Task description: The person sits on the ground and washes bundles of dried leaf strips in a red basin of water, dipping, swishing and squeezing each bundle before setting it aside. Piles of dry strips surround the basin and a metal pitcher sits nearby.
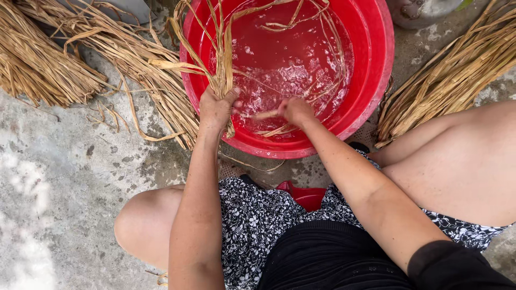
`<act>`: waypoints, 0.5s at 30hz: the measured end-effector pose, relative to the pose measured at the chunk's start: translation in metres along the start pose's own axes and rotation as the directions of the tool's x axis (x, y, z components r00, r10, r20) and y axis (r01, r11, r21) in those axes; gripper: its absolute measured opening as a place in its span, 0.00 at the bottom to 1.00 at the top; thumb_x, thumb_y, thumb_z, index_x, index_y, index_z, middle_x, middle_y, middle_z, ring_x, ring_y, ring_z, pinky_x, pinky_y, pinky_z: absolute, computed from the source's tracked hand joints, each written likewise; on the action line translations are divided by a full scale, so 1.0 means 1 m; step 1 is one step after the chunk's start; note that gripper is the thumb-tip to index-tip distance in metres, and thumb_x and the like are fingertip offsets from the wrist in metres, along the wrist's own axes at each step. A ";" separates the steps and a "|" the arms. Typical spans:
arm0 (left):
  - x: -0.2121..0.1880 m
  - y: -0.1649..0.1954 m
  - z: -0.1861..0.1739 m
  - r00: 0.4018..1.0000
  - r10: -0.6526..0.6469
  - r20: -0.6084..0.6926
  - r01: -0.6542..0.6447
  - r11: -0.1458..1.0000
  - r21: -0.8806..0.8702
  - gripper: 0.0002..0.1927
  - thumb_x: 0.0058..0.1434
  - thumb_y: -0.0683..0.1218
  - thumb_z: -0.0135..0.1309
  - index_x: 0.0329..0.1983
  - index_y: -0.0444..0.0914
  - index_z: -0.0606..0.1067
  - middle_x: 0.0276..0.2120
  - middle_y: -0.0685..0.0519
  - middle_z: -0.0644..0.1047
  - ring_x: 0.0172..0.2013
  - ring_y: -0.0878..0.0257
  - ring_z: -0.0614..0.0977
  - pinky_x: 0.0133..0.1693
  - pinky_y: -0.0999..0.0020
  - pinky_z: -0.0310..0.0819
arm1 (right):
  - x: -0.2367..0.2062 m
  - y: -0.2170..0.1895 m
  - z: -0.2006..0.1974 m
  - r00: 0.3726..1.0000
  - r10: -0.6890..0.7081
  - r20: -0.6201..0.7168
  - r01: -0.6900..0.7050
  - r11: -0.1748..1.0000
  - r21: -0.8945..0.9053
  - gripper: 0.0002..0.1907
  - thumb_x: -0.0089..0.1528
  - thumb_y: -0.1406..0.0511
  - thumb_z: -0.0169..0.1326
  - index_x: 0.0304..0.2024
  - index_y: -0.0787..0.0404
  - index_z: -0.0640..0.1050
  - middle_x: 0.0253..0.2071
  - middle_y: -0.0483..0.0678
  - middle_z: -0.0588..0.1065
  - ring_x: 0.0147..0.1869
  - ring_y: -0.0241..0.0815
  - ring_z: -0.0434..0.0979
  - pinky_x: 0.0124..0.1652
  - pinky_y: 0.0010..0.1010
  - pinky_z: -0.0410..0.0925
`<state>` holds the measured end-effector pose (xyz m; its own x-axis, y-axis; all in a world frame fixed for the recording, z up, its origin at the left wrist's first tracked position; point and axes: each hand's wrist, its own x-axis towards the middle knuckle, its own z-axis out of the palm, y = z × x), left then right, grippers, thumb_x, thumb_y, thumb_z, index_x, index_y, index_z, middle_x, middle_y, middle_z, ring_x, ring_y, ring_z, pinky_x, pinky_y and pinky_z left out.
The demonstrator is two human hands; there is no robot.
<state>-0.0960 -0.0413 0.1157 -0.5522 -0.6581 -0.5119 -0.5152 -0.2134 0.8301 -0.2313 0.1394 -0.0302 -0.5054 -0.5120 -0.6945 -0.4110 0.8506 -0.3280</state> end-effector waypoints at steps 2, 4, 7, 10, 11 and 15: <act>-0.001 0.000 0.001 1.000 0.011 0.011 -0.011 1.000 -0.022 0.15 0.62 0.42 0.60 0.49 0.33 0.71 0.36 0.48 0.82 0.26 0.68 0.82 0.26 0.75 0.77 | -0.006 -0.004 -0.013 0.990 0.043 -0.135 -0.024 0.989 0.144 0.14 0.71 0.51 0.47 0.51 0.43 0.81 0.41 0.47 0.81 0.28 0.33 0.71 0.39 0.38 0.75; 0.000 -0.003 0.001 0.999 0.046 0.021 -0.045 0.997 -0.069 0.16 0.63 0.42 0.60 0.52 0.32 0.71 0.37 0.45 0.82 0.29 0.65 0.83 0.29 0.70 0.78 | -0.011 -0.009 -0.029 0.929 -0.008 -0.370 0.130 0.943 0.306 0.13 0.66 0.54 0.54 0.50 0.44 0.82 0.39 0.41 0.82 0.26 0.28 0.71 0.37 0.32 0.74; 0.003 -0.010 0.000 0.971 0.239 -0.030 -0.233 0.963 0.139 0.19 0.64 0.43 0.59 0.57 0.36 0.73 0.43 0.49 0.83 0.38 0.62 0.86 0.42 0.62 0.81 | -0.018 -0.027 -0.047 0.951 -0.129 -0.281 0.222 0.917 0.330 0.11 0.67 0.55 0.55 0.49 0.44 0.82 0.38 0.40 0.82 0.27 0.35 0.72 0.38 0.34 0.76; 0.005 -0.017 0.000 0.925 0.381 0.010 -0.352 0.845 0.403 0.19 0.64 0.43 0.60 0.58 0.39 0.73 0.45 0.48 0.82 0.44 0.58 0.84 0.47 0.55 0.79 | -0.029 -0.048 -0.055 0.868 -0.279 -0.410 0.431 0.833 0.348 0.08 0.64 0.57 0.62 0.44 0.50 0.84 0.38 0.41 0.83 0.37 0.31 0.81 0.46 0.33 0.76; 0.005 -0.019 0.001 0.920 0.390 0.035 -0.366 0.822 0.436 0.19 0.65 0.43 0.60 0.58 0.38 0.73 0.45 0.47 0.82 0.44 0.56 0.84 0.47 0.54 0.79 | -0.032 -0.055 -0.056 0.819 -0.352 -0.454 0.518 0.794 0.319 0.07 0.64 0.59 0.62 0.43 0.51 0.84 0.39 0.41 0.83 0.39 0.33 0.82 0.47 0.33 0.76; 0.004 -0.019 0.010 0.982 0.132 0.139 -0.166 0.948 0.270 0.21 0.64 0.42 0.56 0.60 0.39 0.68 0.43 0.46 0.82 0.36 0.54 0.85 0.40 0.52 0.80 | -0.047 -0.077 -0.057 0.635 -0.501 -0.588 0.747 0.591 0.303 0.07 0.62 0.66 0.60 0.44 0.56 0.82 0.42 0.43 0.82 0.43 0.37 0.82 0.46 0.34 0.77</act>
<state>-0.0948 -0.0327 0.0958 -0.7008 -0.5739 -0.4237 -0.5744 0.1016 0.8123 -0.2188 0.0909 0.0643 -0.5613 -0.8216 0.0996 -0.3905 0.1568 -0.9071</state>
